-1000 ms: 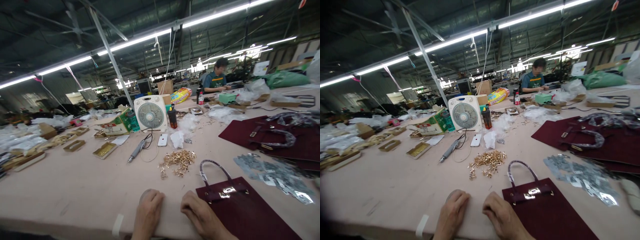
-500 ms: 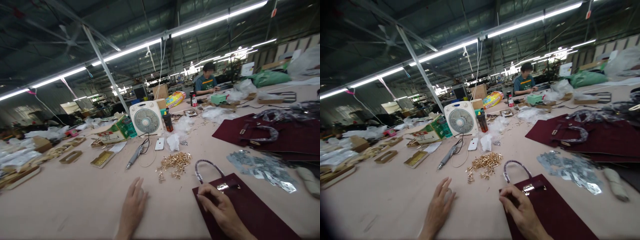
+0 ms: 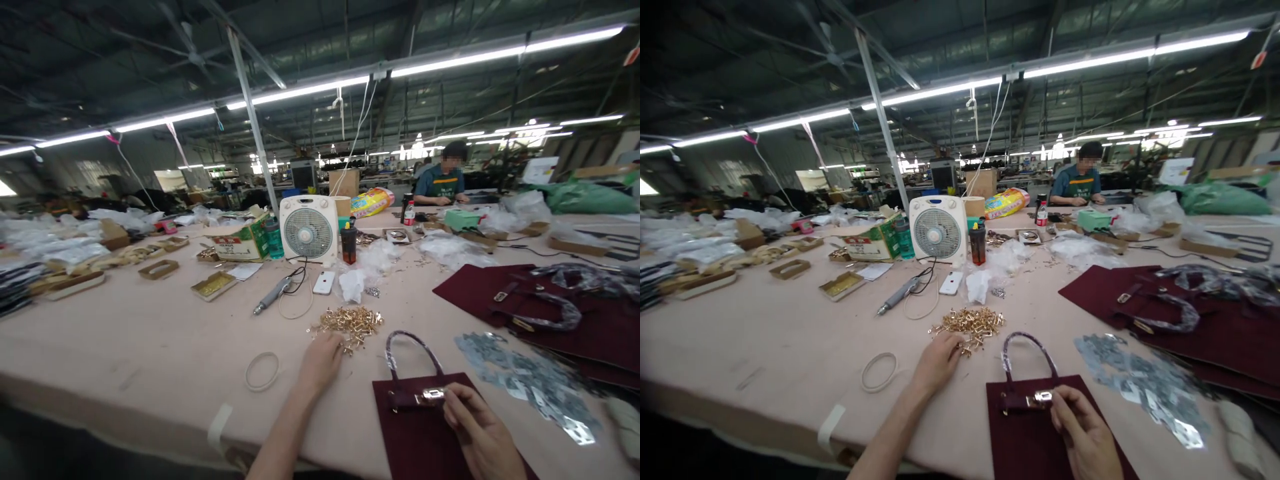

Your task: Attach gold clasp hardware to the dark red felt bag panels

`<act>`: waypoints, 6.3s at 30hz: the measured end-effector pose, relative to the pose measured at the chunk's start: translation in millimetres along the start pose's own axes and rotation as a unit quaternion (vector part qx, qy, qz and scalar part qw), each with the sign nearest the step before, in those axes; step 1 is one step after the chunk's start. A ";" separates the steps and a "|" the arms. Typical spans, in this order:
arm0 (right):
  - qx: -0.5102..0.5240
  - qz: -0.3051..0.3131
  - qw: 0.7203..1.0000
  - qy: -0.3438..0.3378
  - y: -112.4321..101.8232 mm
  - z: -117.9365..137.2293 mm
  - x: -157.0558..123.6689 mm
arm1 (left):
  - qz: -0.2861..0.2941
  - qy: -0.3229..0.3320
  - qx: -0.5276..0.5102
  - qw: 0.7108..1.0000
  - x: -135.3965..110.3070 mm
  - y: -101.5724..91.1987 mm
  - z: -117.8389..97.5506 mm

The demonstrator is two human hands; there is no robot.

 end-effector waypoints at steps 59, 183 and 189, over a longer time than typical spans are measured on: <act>0.033 0.070 0.996 -0.040 -29.0 35.4 56.9 | 0.167 -0.139 -0.654 0.724 36.4 150.1 -174.1; -0.278 0.035 0.919 -0.279 -28.1 59.2 35.4 | 0.087 -0.124 -0.578 0.802 27.8 141.7 -167.5; -0.256 0.021 0.923 -0.288 -30.2 61.3 34.9 | 0.063 -0.100 -0.569 0.814 27.2 139.9 -168.7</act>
Point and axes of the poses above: each hand's wrist, its own x-axis towards the middle knuckle, its own y-axis out of the palm, z = x × y, the point moved 5 cm from there along x, towards the middle knuckle, and after that the axes turned 1 degree about -x, right-handed, at the moved point
